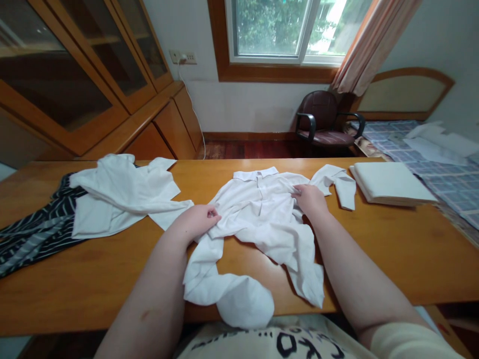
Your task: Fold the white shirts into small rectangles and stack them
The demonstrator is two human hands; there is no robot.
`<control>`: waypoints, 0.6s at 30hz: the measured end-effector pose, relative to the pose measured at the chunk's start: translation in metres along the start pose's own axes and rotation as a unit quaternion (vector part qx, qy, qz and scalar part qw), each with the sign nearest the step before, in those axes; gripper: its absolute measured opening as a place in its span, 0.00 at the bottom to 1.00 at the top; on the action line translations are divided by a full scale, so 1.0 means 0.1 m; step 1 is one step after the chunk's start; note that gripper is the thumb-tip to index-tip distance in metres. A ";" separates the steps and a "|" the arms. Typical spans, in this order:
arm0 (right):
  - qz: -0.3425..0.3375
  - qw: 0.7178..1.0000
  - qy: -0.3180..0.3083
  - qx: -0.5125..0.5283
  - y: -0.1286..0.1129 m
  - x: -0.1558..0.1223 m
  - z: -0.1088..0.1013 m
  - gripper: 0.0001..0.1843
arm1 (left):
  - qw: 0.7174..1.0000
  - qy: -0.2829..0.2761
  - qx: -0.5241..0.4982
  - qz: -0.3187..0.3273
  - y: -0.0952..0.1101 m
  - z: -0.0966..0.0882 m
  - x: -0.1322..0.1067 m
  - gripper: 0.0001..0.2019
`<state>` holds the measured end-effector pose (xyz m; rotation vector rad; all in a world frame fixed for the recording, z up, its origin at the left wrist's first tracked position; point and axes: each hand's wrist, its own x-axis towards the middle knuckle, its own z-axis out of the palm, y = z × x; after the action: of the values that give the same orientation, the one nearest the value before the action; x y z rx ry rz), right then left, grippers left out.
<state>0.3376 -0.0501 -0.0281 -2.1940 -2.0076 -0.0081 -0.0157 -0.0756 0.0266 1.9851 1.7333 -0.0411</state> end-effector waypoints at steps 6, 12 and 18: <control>-0.037 0.995 0.095 0.018 -0.17 -0.11 -0.15 0.18 | 0.998 0.055 0.022 0.025 -0.06 0.07 0.05 0.24; -0.076 0.996 -0.050 -0.001 -0.35 -0.22 -0.26 0.25 | 0.994 0.093 0.036 0.037 -0.24 0.19 0.30 0.32; -0.123 0.987 -0.101 0.010 -0.34 -0.17 -0.19 0.22 | 0.977 0.200 0.017 0.065 -0.25 0.20 0.39 0.25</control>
<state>0.3048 -0.0665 -0.0073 -1.9906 -2.3660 0.2104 -0.0261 -0.0456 -0.0129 2.2435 1.8400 0.4023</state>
